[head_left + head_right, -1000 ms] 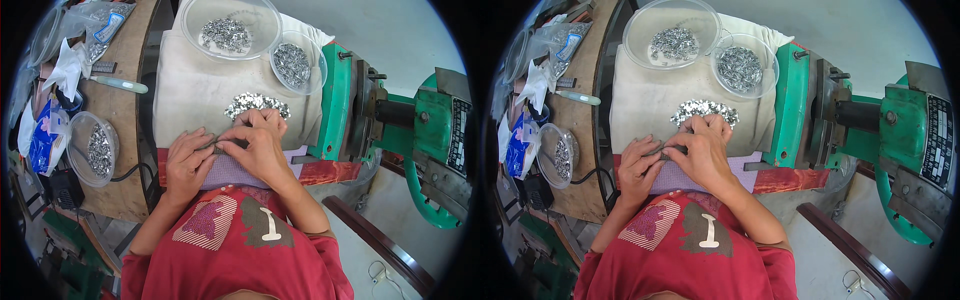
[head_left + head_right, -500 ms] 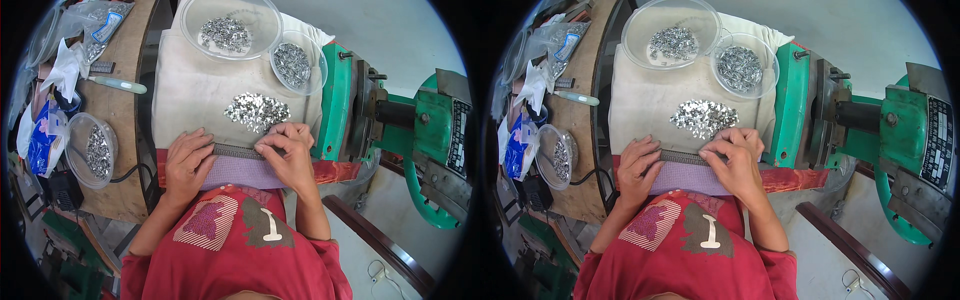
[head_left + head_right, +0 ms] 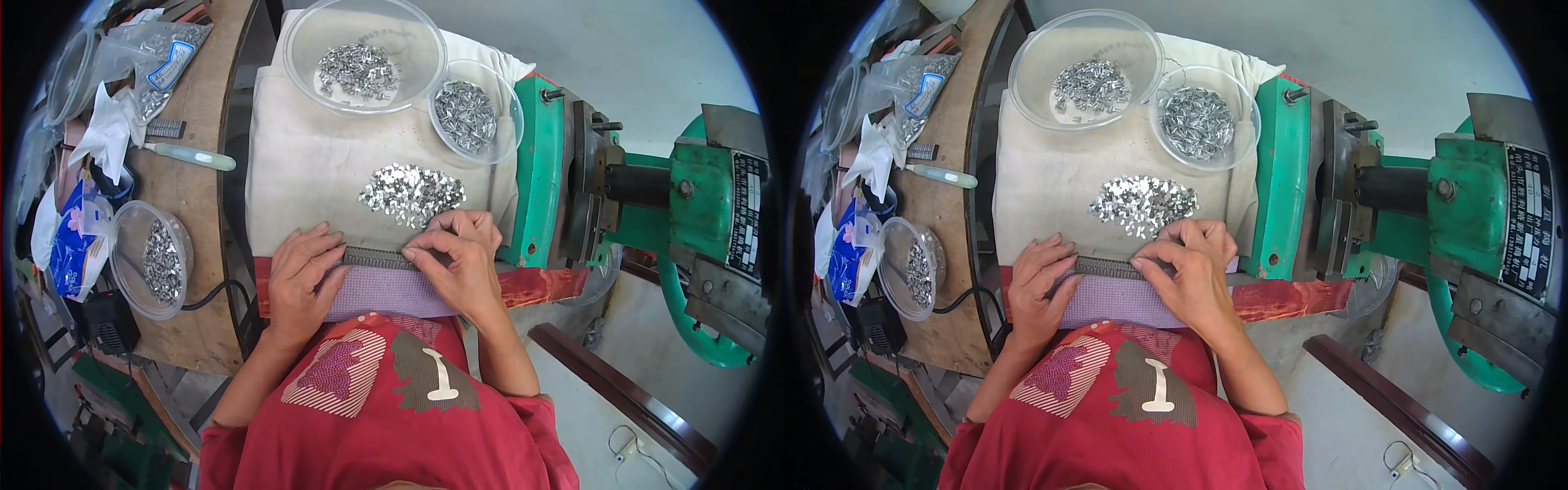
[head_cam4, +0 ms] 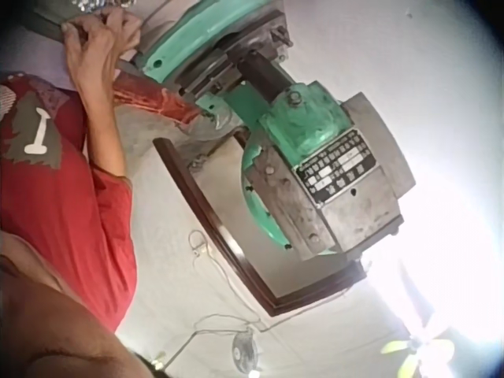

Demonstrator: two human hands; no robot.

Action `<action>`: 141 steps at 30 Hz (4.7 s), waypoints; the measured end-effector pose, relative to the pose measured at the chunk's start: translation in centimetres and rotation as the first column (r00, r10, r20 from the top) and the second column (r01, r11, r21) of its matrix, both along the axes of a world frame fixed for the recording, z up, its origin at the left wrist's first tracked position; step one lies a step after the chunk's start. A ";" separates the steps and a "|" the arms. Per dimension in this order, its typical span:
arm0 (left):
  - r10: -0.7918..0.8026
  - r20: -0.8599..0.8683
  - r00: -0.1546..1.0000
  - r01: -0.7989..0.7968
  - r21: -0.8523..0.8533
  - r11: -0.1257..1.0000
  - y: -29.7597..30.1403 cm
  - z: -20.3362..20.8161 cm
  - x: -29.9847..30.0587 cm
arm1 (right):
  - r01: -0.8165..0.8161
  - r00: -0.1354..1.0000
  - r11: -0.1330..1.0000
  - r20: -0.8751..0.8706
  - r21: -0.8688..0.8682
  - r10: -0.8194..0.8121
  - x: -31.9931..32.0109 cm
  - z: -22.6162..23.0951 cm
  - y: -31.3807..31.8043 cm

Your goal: The person places small metal components by hand into a grid-like metal template for assembly.

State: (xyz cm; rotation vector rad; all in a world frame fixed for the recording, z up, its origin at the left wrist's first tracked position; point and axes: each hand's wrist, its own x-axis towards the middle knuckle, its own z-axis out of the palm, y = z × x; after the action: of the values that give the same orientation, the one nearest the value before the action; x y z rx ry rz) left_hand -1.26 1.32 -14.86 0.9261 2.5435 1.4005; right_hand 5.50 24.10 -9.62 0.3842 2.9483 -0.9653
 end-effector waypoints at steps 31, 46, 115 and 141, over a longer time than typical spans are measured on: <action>-0.090 -0.103 0.991 0.080 -0.098 0.992 -0.5 2.2 0.0 | -0.429 0.898 0.898 -0.057 0.095 0.435 -4.9 0.1 -1.2; -0.153 -0.025 0.988 0.146 -0.195 0.970 0.3 3.5 -2.1 | 0.078 0.988 0.995 -0.141 0.070 -0.067 -9.6 3.5 8.3; -0.110 -0.062 0.992 0.118 0.157 0.981 18.9 7.9 -9.4 | 0.351 0.809 0.515 -0.023 -0.782 -0.587 -7.5 2.7 8.0; -0.381 0.543 0.748 0.003 0.572 0.820 18.2 7.7 -8.8 | 0.259 0.790 0.351 -0.013 -0.900 -0.614 -6.8 4.2 7.6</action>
State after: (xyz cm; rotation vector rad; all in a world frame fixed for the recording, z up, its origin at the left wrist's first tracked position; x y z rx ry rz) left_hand -10.10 19.49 -7.17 0.5837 1.5131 1.9774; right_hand -1.33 31.67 -5.41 1.0579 2.0371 -2.6556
